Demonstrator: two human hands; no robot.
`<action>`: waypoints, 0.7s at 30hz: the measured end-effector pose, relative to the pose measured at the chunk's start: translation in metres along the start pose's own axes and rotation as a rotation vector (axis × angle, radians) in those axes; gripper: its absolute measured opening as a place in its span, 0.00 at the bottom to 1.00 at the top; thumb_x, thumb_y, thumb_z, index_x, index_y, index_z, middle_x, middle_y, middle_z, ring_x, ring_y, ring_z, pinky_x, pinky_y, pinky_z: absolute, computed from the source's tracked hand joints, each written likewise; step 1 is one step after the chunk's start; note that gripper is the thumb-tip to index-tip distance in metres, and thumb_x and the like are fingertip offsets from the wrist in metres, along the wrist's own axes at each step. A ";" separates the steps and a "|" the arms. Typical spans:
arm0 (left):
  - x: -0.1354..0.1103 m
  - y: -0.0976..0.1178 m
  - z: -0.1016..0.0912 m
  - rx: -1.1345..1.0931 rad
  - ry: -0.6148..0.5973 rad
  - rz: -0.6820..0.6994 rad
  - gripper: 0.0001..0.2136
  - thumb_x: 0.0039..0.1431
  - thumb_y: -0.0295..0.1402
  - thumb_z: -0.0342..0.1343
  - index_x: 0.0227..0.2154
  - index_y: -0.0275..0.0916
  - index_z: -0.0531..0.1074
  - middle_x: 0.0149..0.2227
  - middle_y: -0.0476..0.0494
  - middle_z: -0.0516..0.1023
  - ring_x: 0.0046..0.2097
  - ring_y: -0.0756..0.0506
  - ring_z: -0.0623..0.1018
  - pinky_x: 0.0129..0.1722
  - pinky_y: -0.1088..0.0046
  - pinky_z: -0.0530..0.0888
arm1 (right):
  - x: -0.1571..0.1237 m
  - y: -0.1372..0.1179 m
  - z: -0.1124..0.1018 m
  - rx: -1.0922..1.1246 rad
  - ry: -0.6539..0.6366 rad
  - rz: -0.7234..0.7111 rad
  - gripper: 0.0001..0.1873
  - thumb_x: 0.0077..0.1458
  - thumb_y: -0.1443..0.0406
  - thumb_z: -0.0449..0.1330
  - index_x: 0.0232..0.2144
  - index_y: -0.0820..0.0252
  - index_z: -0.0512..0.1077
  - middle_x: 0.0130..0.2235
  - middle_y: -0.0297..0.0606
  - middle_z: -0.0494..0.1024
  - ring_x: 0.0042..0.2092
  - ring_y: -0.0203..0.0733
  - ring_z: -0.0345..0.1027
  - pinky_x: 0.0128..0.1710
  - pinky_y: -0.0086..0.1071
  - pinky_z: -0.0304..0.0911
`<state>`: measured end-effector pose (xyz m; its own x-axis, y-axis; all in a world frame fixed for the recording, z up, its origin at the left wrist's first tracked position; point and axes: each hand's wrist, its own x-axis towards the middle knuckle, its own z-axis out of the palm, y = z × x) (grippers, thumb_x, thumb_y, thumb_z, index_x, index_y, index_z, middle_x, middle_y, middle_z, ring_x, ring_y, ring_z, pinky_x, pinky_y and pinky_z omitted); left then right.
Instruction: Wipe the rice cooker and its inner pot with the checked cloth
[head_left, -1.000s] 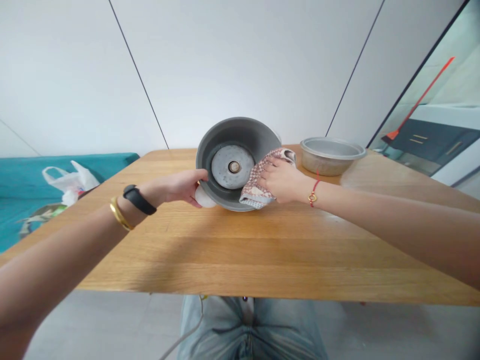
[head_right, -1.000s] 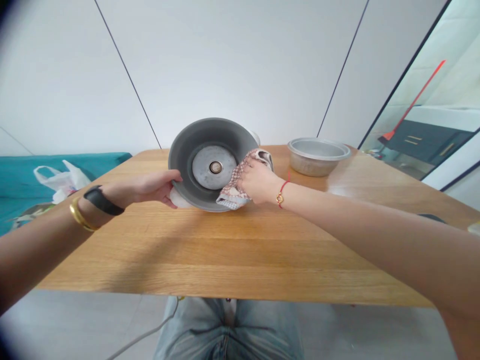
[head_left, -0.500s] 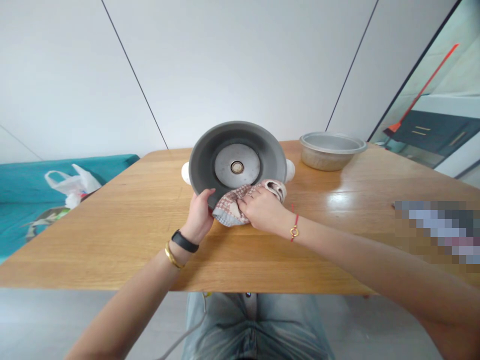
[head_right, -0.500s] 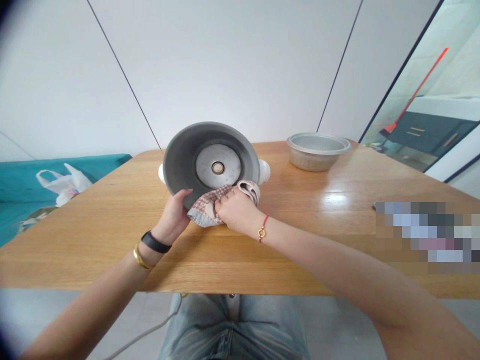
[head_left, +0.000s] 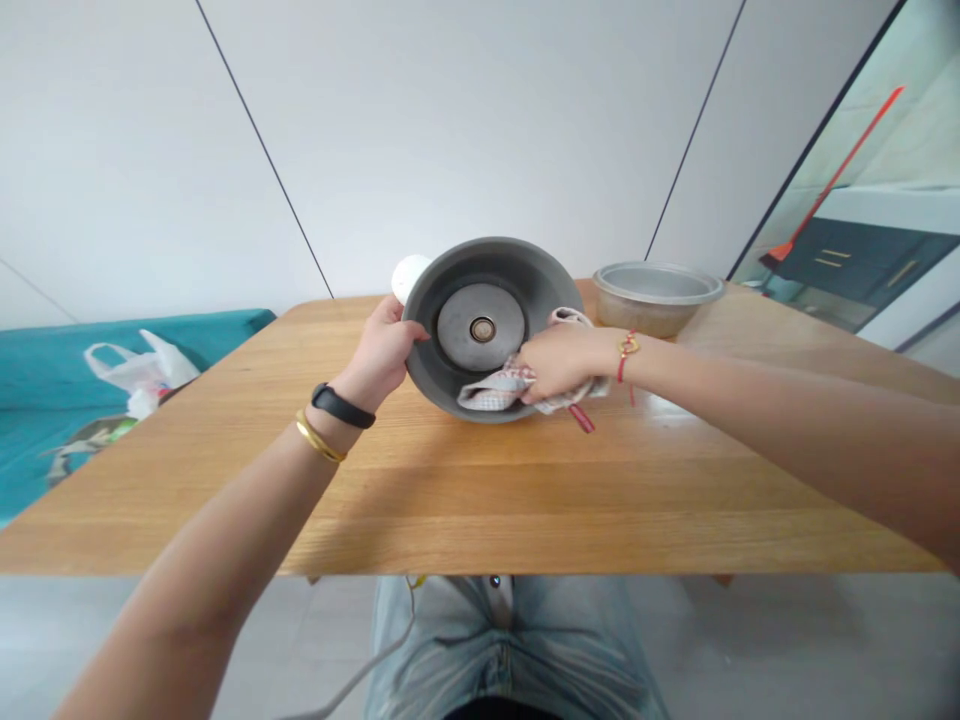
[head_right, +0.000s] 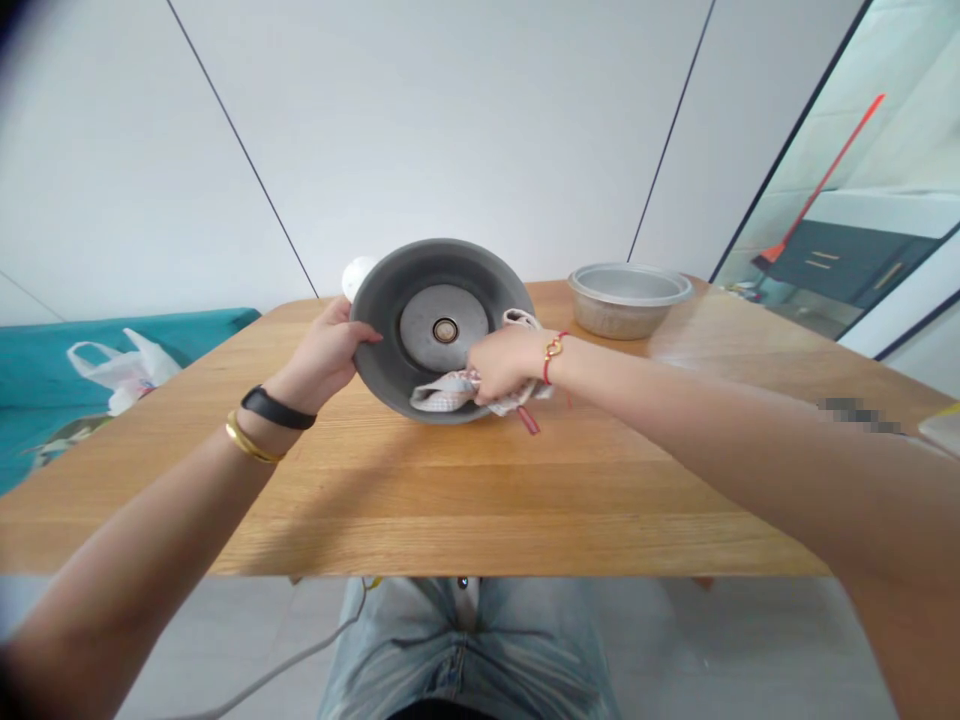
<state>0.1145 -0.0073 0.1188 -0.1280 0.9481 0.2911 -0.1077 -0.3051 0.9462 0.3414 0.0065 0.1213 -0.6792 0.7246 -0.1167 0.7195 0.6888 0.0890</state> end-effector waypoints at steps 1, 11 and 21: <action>-0.001 0.000 0.003 -0.030 0.000 0.032 0.22 0.33 0.18 0.55 0.36 0.40 0.73 0.34 0.49 0.79 0.40 0.42 0.77 0.36 0.72 0.74 | 0.003 -0.003 -0.002 0.117 -0.054 -0.006 0.11 0.49 0.59 0.66 0.30 0.62 0.80 0.27 0.39 0.79 0.31 0.43 0.72 0.34 0.33 0.60; -0.020 0.001 0.026 -0.064 -0.010 0.049 0.26 0.30 0.17 0.51 0.38 0.40 0.72 0.38 0.49 0.77 0.42 0.44 0.75 0.35 0.76 0.72 | 0.020 -0.036 0.009 0.412 0.899 0.301 0.28 0.67 0.64 0.46 0.67 0.65 0.59 0.65 0.53 0.65 0.66 0.58 0.57 0.61 0.51 0.59; -0.018 -0.001 0.018 -0.084 0.000 0.005 0.22 0.27 0.18 0.50 0.32 0.41 0.65 0.28 0.53 0.68 0.28 0.51 0.69 0.21 0.81 0.61 | 0.073 -0.012 0.043 0.075 0.498 0.091 0.36 0.64 0.71 0.45 0.70 0.39 0.52 0.75 0.31 0.38 0.73 0.67 0.25 0.57 0.76 0.50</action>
<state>0.1342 -0.0222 0.1152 -0.1285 0.9464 0.2962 -0.1898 -0.3166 0.9294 0.2899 0.0499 0.0688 -0.5868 0.7177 0.3749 0.7750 0.6320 0.0033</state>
